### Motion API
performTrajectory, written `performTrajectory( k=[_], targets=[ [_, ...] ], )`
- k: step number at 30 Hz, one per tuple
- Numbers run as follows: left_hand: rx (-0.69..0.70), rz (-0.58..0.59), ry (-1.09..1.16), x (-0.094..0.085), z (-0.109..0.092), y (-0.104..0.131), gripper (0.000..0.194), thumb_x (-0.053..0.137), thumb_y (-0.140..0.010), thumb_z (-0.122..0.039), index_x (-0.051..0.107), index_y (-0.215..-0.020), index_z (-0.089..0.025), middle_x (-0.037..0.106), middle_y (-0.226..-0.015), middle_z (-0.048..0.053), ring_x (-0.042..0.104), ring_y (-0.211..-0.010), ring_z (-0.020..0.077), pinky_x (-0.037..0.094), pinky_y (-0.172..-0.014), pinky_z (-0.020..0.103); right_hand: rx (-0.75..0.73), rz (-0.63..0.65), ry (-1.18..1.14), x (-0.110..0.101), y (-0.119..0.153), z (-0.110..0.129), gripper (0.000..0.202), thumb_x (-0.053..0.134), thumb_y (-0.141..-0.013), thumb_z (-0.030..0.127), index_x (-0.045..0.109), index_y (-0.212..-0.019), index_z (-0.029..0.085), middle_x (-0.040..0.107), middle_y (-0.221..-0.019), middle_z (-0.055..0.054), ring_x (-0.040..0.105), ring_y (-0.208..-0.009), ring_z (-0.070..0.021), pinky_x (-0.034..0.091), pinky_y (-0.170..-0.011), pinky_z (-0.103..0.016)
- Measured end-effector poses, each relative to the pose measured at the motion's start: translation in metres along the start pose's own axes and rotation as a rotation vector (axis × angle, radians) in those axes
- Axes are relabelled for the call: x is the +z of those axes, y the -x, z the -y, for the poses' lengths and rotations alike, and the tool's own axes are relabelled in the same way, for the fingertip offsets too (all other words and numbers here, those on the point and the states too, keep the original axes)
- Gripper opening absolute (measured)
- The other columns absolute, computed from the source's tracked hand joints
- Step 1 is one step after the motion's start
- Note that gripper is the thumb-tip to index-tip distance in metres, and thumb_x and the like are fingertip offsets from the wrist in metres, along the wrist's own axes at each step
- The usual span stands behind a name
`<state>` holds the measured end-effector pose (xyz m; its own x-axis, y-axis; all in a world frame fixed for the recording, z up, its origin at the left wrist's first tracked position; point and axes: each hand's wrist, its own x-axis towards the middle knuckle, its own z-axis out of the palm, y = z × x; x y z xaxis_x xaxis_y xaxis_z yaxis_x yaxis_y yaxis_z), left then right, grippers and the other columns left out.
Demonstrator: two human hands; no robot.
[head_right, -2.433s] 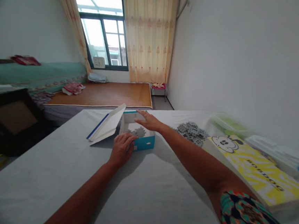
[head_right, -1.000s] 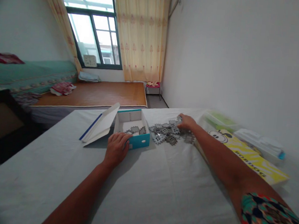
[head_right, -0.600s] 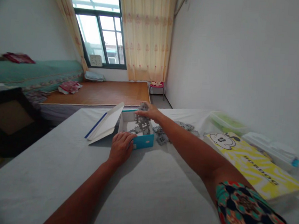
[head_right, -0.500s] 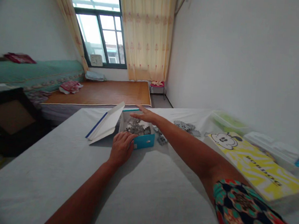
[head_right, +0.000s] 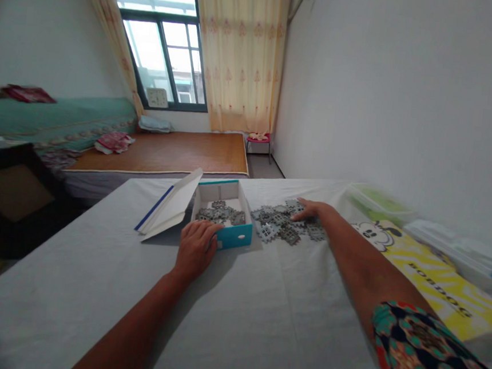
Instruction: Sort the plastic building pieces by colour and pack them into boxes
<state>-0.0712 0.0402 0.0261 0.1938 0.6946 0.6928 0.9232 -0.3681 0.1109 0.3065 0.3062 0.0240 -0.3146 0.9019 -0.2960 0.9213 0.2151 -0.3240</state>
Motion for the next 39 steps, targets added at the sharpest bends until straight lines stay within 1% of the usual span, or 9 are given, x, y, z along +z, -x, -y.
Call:
performTrajectory(
  k=[3,11,16,20,23,28,32,36,39],
  targets=[
    [0.004,0.003,-0.006,-0.001,0.000,-0.001,0.026,0.050,-0.090,-0.017,0.061,-0.113,-0.023,0.067,-0.106,0.006,0.054,-0.108,0.0251,0.034,-0.102,0.044,-0.047,0.047,0.024,0.005,-0.005,-0.001,0.133,0.080,-0.043,0.070,0.028,-0.154,0.017,0.031,-0.156,-0.018,0.036,-0.138,-0.0397,0.035,-0.111,-0.049],
    [0.016,-0.004,-0.027,0.002,0.002,0.000,0.027,0.049,-0.090,-0.017,0.061,-0.113,-0.024,0.067,-0.106,0.006,0.055,-0.108,0.0256,0.034,-0.102,0.044,-0.103,-0.035,0.004,0.007,0.010,-0.001,0.097,0.082,-0.054,0.057,0.051,-0.139,0.021,0.054,-0.138,-0.015,0.052,-0.125,-0.0347,0.043,-0.103,-0.041],
    [0.018,-0.016,-0.022,0.002,0.002,0.000,0.027,0.048,-0.091,-0.017,0.061,-0.114,-0.024,0.067,-0.106,0.007,0.055,-0.107,0.0253,0.034,-0.101,0.044,0.006,-0.074,-0.018,0.010,0.019,-0.003,0.104,0.081,-0.053,0.061,0.048,-0.140,0.014,0.054,-0.138,-0.019,0.056,-0.119,-0.0334,0.048,-0.096,-0.039],
    [0.019,-0.003,-0.035,0.000,0.002,-0.001,0.026,0.049,-0.091,-0.017,0.062,-0.113,-0.023,0.067,-0.105,0.007,0.055,-0.105,0.0256,0.035,-0.100,0.044,0.063,-0.069,-0.025,0.008,0.022,0.002,0.109,0.083,-0.043,0.066,0.055,-0.133,0.010,0.058,-0.131,-0.021,0.061,-0.110,-0.0349,0.053,-0.084,-0.039],
    [0.022,-0.001,-0.032,0.000,0.002,-0.001,0.025,0.049,-0.091,-0.018,0.062,-0.112,-0.023,0.068,-0.105,0.006,0.055,-0.106,0.0254,0.035,-0.100,0.043,0.079,-0.072,-0.039,0.006,0.027,0.009,0.101,0.085,-0.039,0.064,0.061,-0.123,0.014,0.064,-0.123,-0.018,0.064,-0.102,-0.0325,0.055,-0.075,-0.035],
    [0.018,0.006,-0.028,0.000,0.002,-0.001,0.026,0.051,-0.090,-0.016,0.061,-0.113,-0.023,0.067,-0.105,0.006,0.054,-0.107,0.0252,0.034,-0.101,0.043,0.086,-0.100,-0.047,0.006,0.038,0.020,0.088,0.085,-0.042,0.062,0.063,-0.114,0.016,0.068,-0.111,-0.015,0.067,-0.084,-0.0276,0.053,-0.059,-0.030],
    [0.012,0.009,-0.011,0.000,0.000,0.000,0.027,0.050,-0.090,-0.017,0.061,-0.114,-0.024,0.067,-0.105,0.006,0.054,-0.108,0.0248,0.033,-0.102,0.044,0.080,-0.170,0.000,-0.004,0.040,0.024,0.077,0.087,-0.041,0.055,0.066,-0.104,0.015,0.070,-0.103,-0.014,0.066,-0.078,-0.0265,0.050,-0.053,-0.029],
    [-0.009,0.024,0.003,0.000,-0.001,0.001,0.026,0.050,-0.090,-0.017,0.060,-0.113,-0.024,0.066,-0.105,0.006,0.054,-0.108,0.0246,0.033,-0.102,0.044,0.025,-0.271,-0.150,-0.028,0.042,0.050,0.063,0.088,-0.044,0.052,0.064,-0.090,0.017,0.069,-0.082,-0.008,0.064,-0.069,-0.0222,0.049,-0.051,-0.027],
    [-0.010,0.025,0.003,0.000,-0.001,0.001,0.027,0.050,-0.090,-0.017,0.060,-0.114,-0.025,0.066,-0.106,0.006,0.054,-0.109,0.0244,0.033,-0.103,0.044,-0.097,-0.314,-0.468,-0.039,0.046,0.101,0.063,0.089,-0.046,0.052,0.061,-0.091,0.018,0.068,-0.079,-0.005,0.063,-0.066,-0.0194,0.050,-0.050,-0.026]
  ],
)
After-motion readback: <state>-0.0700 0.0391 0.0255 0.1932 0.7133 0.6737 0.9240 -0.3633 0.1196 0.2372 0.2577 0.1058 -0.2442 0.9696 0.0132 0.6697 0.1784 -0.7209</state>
